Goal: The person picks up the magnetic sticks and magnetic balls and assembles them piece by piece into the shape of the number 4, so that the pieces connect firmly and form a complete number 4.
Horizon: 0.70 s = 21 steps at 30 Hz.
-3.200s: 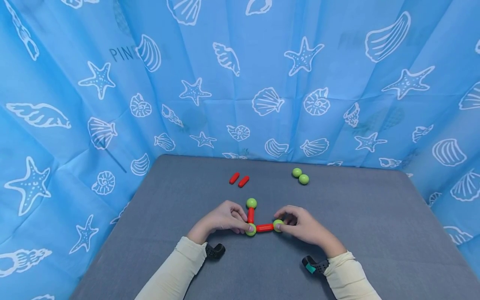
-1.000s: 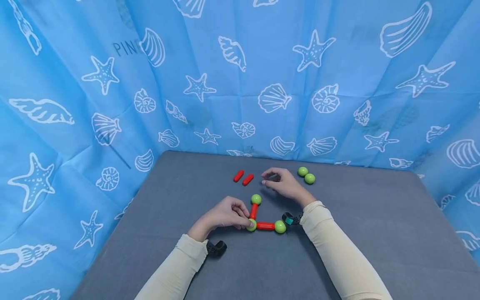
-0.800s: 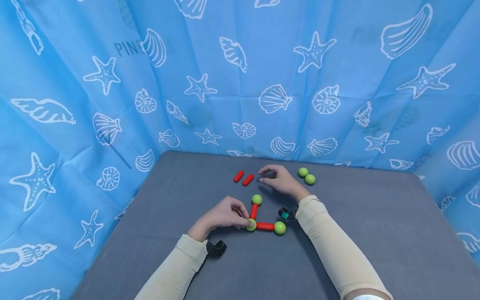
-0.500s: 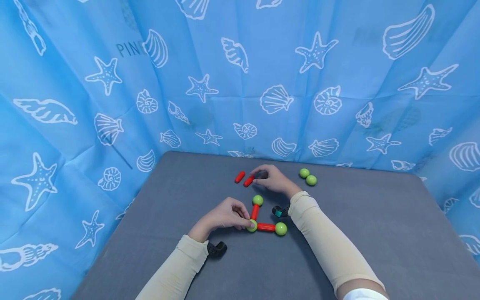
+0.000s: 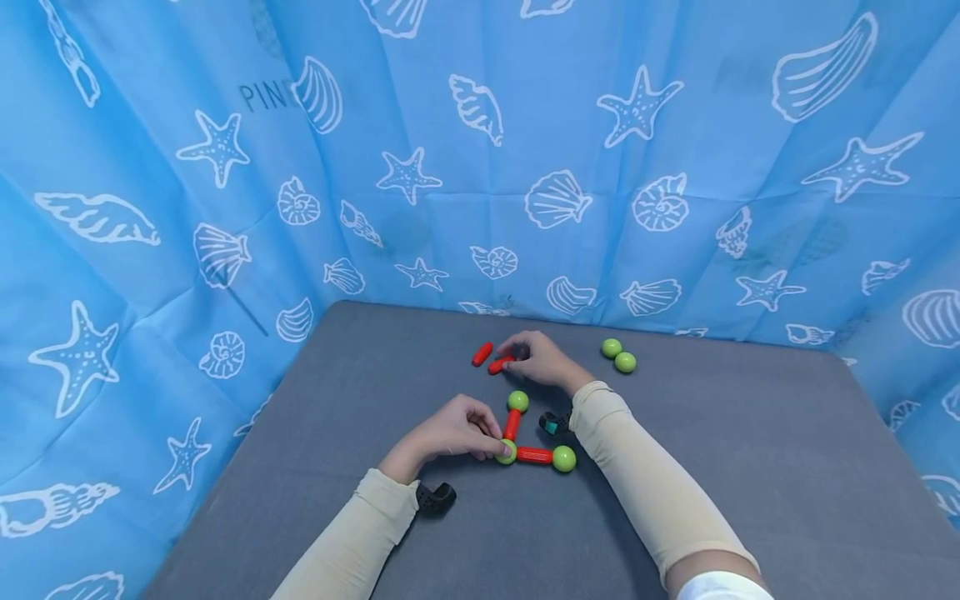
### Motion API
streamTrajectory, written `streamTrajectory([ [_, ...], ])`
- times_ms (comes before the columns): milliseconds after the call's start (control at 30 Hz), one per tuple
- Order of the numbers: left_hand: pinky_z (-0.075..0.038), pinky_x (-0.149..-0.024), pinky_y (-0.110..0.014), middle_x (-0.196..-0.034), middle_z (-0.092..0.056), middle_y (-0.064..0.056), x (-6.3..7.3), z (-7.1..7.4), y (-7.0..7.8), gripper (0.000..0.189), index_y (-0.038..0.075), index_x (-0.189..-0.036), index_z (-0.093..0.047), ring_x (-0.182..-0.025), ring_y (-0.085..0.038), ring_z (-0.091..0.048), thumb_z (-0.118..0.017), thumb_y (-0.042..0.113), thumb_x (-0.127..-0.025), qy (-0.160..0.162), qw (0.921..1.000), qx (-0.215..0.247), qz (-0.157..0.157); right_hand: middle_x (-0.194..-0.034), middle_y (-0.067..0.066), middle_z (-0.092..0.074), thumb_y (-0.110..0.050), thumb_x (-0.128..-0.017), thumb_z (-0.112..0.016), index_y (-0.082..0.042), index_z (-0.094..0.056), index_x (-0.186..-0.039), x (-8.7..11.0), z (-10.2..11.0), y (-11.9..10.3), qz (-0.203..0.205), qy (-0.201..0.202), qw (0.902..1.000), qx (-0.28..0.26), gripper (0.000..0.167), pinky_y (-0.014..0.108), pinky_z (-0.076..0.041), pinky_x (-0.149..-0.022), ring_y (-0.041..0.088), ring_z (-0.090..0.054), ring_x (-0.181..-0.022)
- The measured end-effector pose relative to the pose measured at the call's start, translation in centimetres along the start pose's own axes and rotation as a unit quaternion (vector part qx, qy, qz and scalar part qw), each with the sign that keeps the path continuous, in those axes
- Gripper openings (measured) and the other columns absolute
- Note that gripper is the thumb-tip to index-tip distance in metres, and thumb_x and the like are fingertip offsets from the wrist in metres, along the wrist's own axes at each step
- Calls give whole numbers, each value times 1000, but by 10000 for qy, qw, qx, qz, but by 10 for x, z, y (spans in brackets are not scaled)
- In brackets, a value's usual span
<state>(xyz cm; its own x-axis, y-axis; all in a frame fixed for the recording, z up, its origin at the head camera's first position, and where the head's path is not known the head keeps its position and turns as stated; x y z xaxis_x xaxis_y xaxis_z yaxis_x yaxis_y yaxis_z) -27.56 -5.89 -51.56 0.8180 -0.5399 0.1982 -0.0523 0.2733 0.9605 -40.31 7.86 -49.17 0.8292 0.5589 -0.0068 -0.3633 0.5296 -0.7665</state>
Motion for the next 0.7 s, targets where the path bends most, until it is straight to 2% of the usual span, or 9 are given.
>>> streamTrajectory([
  [233,-64,-69,-31,-81,-75,0,0,0,0,15,8,-91,-78,-68,-13,-72,-88,19,-87,-18,10000,-16,3,-112,11,-71,-12,-98,-76,-7,-76,-124,-1,-3,1,-106,-57,9993,359,27,32,-51,-80,21,-60,-93],
  [500,-64,-69,-32,-80,-75,-1,0,2,-1,15,9,-89,-79,-67,-14,-72,-89,20,-86,50,10000,-74,-44,-106,7,-70,-16,-98,-77,-8,-76,-123,-4,-8,-5,-89,-210,9981,577,26,33,-52,-79,19,-60,-90],
  [700,-64,-69,-33,-80,-76,-2,0,0,-1,15,10,-89,-79,-67,-15,-72,-89,21,-86,22,10000,-50,-82,-104,7,-69,-15,-100,-74,-7,-74,-127,4,-5,-6,-79,-185,9978,636,28,32,-51,-78,18,-60,-88],
])
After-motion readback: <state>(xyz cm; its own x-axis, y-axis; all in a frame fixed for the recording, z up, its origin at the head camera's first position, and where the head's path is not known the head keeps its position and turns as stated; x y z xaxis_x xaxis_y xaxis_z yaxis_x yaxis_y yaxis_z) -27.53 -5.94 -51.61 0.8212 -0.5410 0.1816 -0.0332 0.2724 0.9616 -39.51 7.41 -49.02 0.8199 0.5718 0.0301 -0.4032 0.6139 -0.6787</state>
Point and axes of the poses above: each hand's wrist, its own x-axis away from the middle knuckle, its own z-axis out of the back of the hand, y = z × x, the point moved 8 cm from there along -x, towards the middle knuckle
